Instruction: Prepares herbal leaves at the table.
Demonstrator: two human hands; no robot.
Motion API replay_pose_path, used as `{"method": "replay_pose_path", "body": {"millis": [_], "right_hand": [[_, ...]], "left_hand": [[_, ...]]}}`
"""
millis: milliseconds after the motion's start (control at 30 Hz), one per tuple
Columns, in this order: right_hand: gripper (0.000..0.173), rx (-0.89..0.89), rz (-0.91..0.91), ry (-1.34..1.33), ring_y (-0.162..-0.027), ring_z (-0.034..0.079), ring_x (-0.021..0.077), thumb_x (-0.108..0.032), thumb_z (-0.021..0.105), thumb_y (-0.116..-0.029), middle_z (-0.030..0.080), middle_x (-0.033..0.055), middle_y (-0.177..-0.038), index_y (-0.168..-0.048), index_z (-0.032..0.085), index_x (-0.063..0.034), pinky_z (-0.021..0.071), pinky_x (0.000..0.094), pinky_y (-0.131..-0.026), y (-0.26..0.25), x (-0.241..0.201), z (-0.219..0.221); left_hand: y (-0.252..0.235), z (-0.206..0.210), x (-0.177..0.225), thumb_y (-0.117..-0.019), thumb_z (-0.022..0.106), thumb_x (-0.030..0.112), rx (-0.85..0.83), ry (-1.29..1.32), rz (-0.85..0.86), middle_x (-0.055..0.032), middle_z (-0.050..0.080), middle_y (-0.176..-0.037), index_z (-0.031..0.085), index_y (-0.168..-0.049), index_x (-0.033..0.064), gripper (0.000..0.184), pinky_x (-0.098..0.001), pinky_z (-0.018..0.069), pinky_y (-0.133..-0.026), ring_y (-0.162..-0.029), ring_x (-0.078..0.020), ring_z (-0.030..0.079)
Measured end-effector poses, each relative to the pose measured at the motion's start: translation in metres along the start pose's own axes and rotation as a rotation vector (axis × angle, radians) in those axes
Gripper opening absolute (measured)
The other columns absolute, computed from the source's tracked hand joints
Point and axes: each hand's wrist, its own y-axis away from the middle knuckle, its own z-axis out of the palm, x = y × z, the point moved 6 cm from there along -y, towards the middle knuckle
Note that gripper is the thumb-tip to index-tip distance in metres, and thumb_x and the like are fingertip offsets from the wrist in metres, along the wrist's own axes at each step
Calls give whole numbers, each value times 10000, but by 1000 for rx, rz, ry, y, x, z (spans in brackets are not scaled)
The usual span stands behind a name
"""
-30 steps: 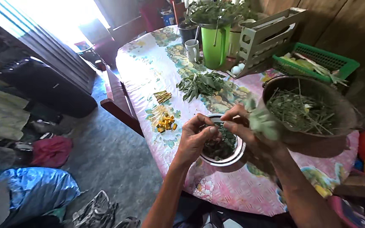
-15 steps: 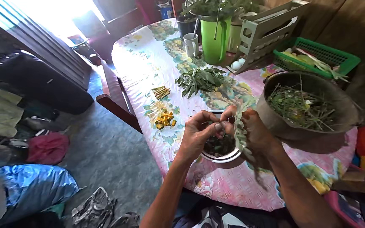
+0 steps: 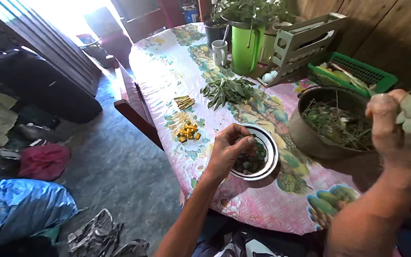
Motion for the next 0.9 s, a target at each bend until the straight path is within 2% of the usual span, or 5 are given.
{"method": "replay_pose_path", "body": {"millis": [133, 300, 500, 700, 900], "right_hand": [[435, -82, 151, 128, -948, 670, 444, -251, 376, -1058, 671, 279, -1129, -1320, 605, 10, 498, 687, -822, 4, 20, -6], [182, 8, 94, -759, -631, 531, -32, -264, 520, -1060, 624, -144, -955, -1203, 631, -257, 465, 149, -533, 6, -58, 43], [420, -448, -37, -735, -748, 610, 51, -333, 760, -909, 688, -45, -1137, -1284, 651, -179, 524, 225, -605, 21, -113, 125], [299, -391, -147, -652, -1070, 650, 91, -225, 751, -908, 697, -24, -1176, -1193, 712, -145, 556, 302, -923, 38, -114, 138], [270, -269, -194, -693, -949, 671, 102, -147, 750, -908, 700, 14, -1116, -1172, 712, -104, 588, 270, -803, 49, -104, 143]], "left_hand": [[0, -1, -3, -956, 671, 55, 43, 2, -15, -127, 673, -854, 622, -1044, 28, 105, -364, 617, -729, -722, -196, 685], [-3, 2, -4, -964, 657, 49, 38, 51, -41, -108, 675, -868, 630, -1030, 40, 72, -353, 611, -743, -747, -179, 684], [-6, 2, 5, -963, 664, 52, 63, 57, -45, -91, 675, -882, 644, -1026, 58, 66, -347, 603, -760, -760, -160, 674], [-4, 5, -6, -954, 680, 47, 74, 25, -127, -93, 676, -927, 656, -1014, 44, 66, -320, 586, -742, -786, -149, 658], [0, 7, -11, -968, 678, 71, 65, 90, -144, -134, 684, -920, 685, -1041, 1, 101, -345, 605, -761, -786, -178, 677]]}}
